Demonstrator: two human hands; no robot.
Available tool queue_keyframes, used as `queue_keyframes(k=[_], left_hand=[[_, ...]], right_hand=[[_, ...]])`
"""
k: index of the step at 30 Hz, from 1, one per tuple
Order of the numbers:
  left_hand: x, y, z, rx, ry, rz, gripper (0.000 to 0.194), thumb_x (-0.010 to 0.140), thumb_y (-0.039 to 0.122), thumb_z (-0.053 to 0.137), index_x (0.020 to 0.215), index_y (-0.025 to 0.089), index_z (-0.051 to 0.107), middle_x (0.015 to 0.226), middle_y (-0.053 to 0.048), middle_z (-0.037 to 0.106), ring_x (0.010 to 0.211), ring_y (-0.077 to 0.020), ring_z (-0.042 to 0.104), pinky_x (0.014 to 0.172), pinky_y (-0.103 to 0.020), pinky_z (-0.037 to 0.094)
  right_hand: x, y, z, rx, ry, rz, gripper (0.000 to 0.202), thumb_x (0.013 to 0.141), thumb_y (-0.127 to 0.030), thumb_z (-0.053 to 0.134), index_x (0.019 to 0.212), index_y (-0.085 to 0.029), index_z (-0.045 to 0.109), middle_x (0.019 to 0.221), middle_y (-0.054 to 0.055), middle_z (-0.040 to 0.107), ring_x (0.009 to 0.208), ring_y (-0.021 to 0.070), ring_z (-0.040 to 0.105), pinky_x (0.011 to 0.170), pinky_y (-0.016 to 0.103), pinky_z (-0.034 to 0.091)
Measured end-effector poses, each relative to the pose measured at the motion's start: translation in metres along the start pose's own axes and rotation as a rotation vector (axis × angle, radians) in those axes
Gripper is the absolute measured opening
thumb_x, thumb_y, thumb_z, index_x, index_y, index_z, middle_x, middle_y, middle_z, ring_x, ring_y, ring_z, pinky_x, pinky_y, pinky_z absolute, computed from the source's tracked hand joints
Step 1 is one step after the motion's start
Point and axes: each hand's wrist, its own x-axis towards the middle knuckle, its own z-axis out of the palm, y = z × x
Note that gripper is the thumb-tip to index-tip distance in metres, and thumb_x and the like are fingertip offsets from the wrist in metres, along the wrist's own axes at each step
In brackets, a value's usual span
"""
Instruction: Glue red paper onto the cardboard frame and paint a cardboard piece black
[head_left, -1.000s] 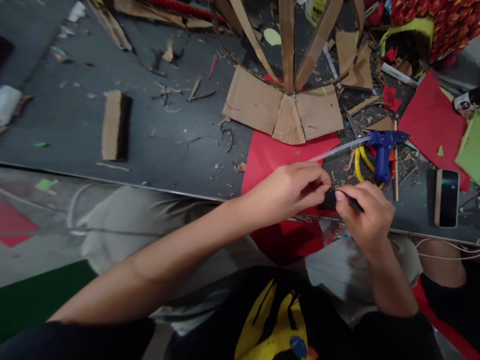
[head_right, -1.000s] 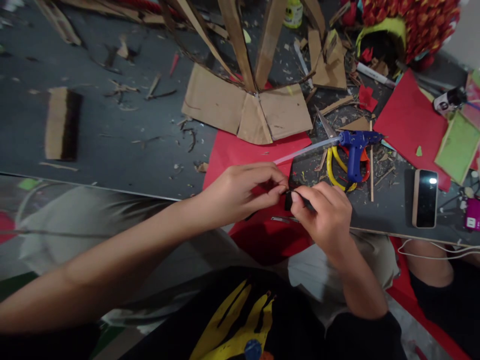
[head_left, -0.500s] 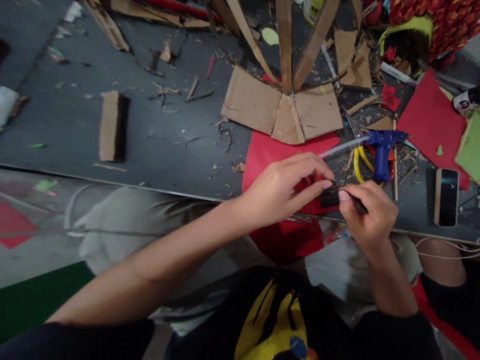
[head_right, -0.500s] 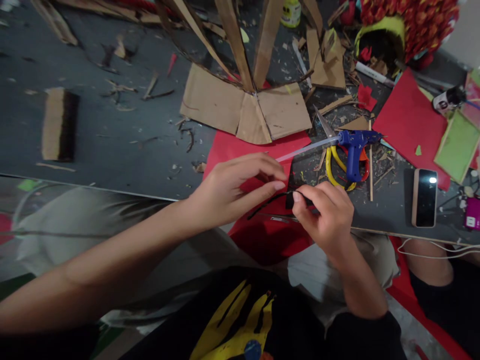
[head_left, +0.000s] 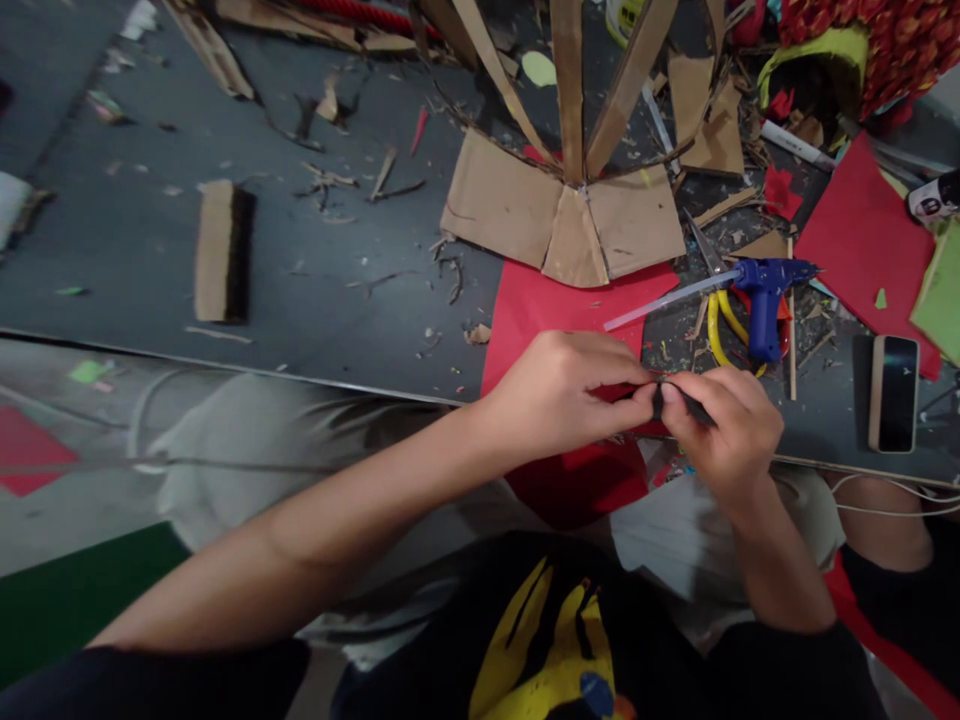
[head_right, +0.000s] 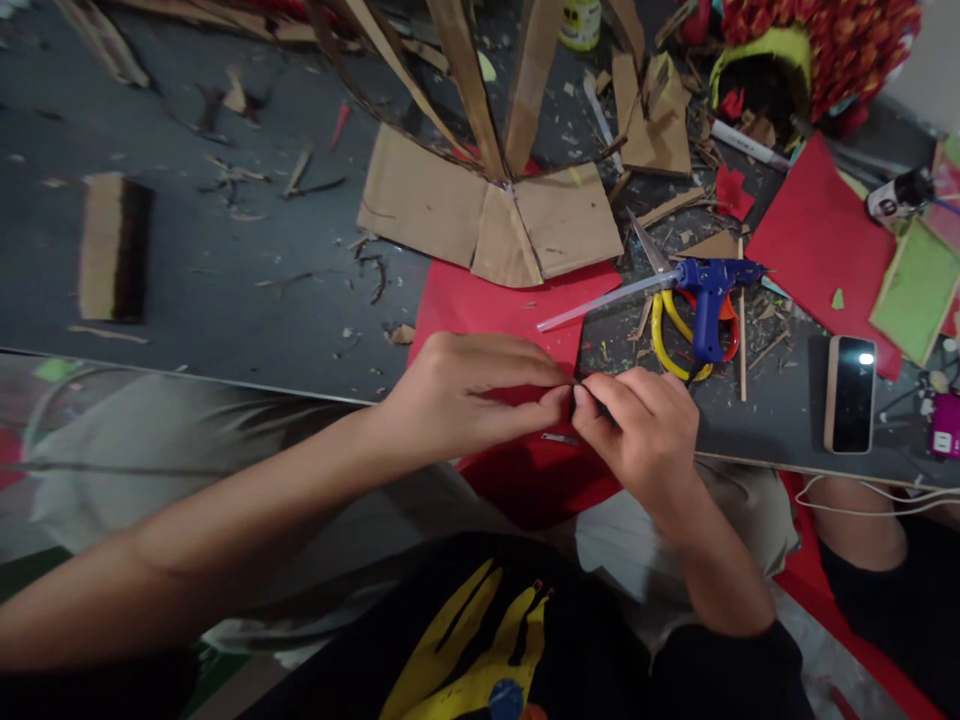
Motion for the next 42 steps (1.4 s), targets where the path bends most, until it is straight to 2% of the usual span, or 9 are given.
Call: queue_keyframes(k=[8,10,18,21,26,30,34,37,42], left_hand=[[-0.0053,-0.0047,0.0011,0.497,-0.015,0.296,0.025,0.090,0.018,0.045,0.076,0.011,0.063,0.071,-0.004,0.068,0.063,-0.0132,0.062,0.062,-0.024,0.052],[-0.0047,-0.0051,0.0020,0.470,0.005,0.294,0.025,0.090,0.018,0.045,0.075,0.012,0.063,0.070,-0.003,0.067,0.062,-0.0125,0.061,0.062,-0.024,0.052],[0.0022,-0.0006,-0.0009,0.144,0.116,0.070,0.016,0.086,0.017,0.051,0.076,0.017,0.064,0.073,-0.003,0.068,0.066,-0.0109,0.062,0.062,-0.020,0.051],[0.0010,-0.0015,-0.0009,0.180,0.113,0.123,0.012,0.085,0.020,0.053,0.082,0.017,0.064,0.077,-0.003,0.069,0.068,-0.0117,0.063,0.065,-0.021,0.053],[-0.0028,-0.0052,0.0025,0.429,0.109,0.308,0.015,0.087,0.017,0.052,0.078,0.014,0.063,0.071,-0.003,0.067,0.063,-0.0121,0.061,0.064,-0.023,0.053],[-0.0048,-0.0047,0.0020,0.560,0.012,0.318,0.022,0.091,0.018,0.046,0.076,0.013,0.061,0.070,-0.003,0.066,0.062,-0.0123,0.060,0.060,-0.024,0.052],[-0.0054,-0.0038,0.0021,0.583,0.011,0.332,0.023,0.092,0.017,0.044,0.077,0.012,0.061,0.070,-0.004,0.065,0.062,-0.0132,0.060,0.057,-0.024,0.050],[-0.0046,-0.0045,0.0045,0.507,0.058,0.301,0.020,0.089,0.015,0.048,0.076,0.011,0.062,0.069,-0.004,0.065,0.061,-0.0131,0.059,0.058,-0.023,0.050],[-0.0008,-0.0055,0.0068,0.217,0.133,0.140,0.015,0.085,0.017,0.053,0.075,0.014,0.063,0.069,-0.002,0.065,0.064,-0.0104,0.059,0.061,-0.019,0.049]], right_hand=[[0.0004,0.0020,0.0053,-0.015,-0.010,-0.022,0.009,0.084,-0.024,0.057,0.078,-0.020,0.062,0.061,-0.002,0.062,0.057,0.0105,0.052,0.058,0.026,0.037],[-0.0003,0.0020,0.0042,0.004,-0.013,-0.002,0.009,0.084,-0.024,0.057,0.078,-0.020,0.062,0.062,-0.002,0.062,0.058,0.0105,0.053,0.058,0.026,0.038],[-0.0007,0.0033,-0.0017,0.085,-0.014,0.083,0.009,0.084,-0.024,0.057,0.081,-0.020,0.063,0.066,-0.001,0.061,0.061,0.0105,0.054,0.060,0.024,0.042],[-0.0009,0.0036,-0.0018,0.072,-0.011,0.094,0.010,0.084,-0.025,0.056,0.081,-0.020,0.064,0.065,-0.002,0.061,0.061,0.0108,0.054,0.060,0.024,0.042],[-0.0002,0.0031,-0.0001,0.009,0.002,0.058,0.012,0.085,-0.026,0.056,0.077,-0.020,0.063,0.062,-0.002,0.061,0.059,0.0109,0.053,0.060,0.025,0.040],[0.0004,0.0025,0.0024,-0.032,-0.017,0.011,0.013,0.085,-0.025,0.056,0.076,-0.020,0.063,0.060,-0.002,0.061,0.057,0.0110,0.052,0.058,0.027,0.037],[0.0001,0.0018,0.0027,-0.050,-0.029,0.023,0.015,0.086,-0.026,0.054,0.076,-0.020,0.063,0.062,-0.002,0.061,0.057,0.0106,0.052,0.060,0.026,0.037],[0.0003,0.0018,0.0014,-0.029,-0.030,0.043,0.016,0.086,-0.027,0.054,0.076,-0.020,0.063,0.062,-0.002,0.061,0.058,0.0108,0.053,0.060,0.026,0.038],[0.0011,0.0025,-0.0008,0.069,-0.034,0.090,0.014,0.086,-0.026,0.053,0.079,-0.019,0.064,0.067,-0.001,0.063,0.063,0.0108,0.056,0.062,0.024,0.042]])
